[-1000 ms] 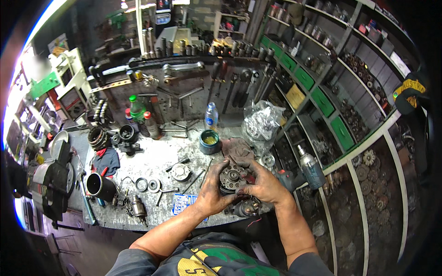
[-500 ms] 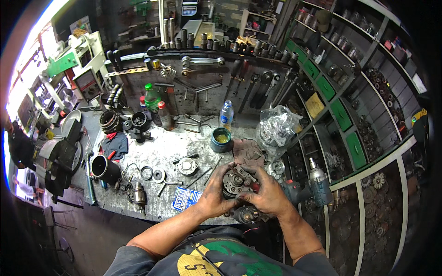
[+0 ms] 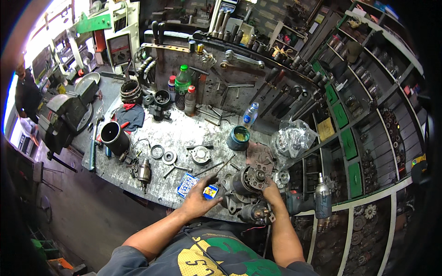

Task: The person uses a wire brush to clean a cylindrical metal part, then moves to a workbench to assemble a mechanical component. They insert small parts into the assembly, use a hammer to tap components into place, and repeatedly inspect the assembly by rotating and adjusting it.

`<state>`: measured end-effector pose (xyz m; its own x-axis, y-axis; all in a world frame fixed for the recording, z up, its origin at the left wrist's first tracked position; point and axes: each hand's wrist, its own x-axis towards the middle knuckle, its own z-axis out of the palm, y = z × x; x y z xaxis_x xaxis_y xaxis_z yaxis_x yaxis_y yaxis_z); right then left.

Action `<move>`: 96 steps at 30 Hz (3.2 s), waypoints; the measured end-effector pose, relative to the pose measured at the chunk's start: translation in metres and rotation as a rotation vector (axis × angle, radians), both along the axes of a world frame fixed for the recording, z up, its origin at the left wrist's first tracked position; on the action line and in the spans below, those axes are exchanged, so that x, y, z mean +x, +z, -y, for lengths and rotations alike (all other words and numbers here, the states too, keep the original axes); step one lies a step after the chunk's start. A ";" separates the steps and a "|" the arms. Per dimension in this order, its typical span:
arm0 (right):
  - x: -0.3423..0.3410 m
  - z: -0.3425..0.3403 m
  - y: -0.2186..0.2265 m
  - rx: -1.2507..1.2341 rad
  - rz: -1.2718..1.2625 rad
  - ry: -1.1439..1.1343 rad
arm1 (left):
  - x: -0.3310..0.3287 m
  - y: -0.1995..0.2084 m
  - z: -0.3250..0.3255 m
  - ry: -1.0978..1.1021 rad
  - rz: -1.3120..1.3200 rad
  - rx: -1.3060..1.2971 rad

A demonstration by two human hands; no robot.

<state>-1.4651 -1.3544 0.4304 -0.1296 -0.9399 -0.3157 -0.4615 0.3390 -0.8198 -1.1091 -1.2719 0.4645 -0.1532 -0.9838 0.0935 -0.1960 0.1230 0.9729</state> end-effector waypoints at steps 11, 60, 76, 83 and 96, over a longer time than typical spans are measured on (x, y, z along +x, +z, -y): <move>0.022 0.032 0.026 -0.354 -0.358 0.138 | 0.040 0.005 -0.017 0.000 -0.004 -0.017; 0.027 -0.167 0.128 -0.479 0.312 -0.183 | 0.066 -0.035 0.168 0.023 -0.028 0.172; 0.007 -0.149 0.126 -0.495 0.490 -0.001 | 0.042 0.076 0.080 -0.150 -0.709 0.103; -0.013 -0.141 0.120 -0.501 0.454 0.084 | 0.031 0.131 0.059 -0.221 -0.360 0.088; -0.044 -0.150 0.101 -0.430 0.493 0.064 | -0.081 0.234 0.016 -0.036 0.918 -0.343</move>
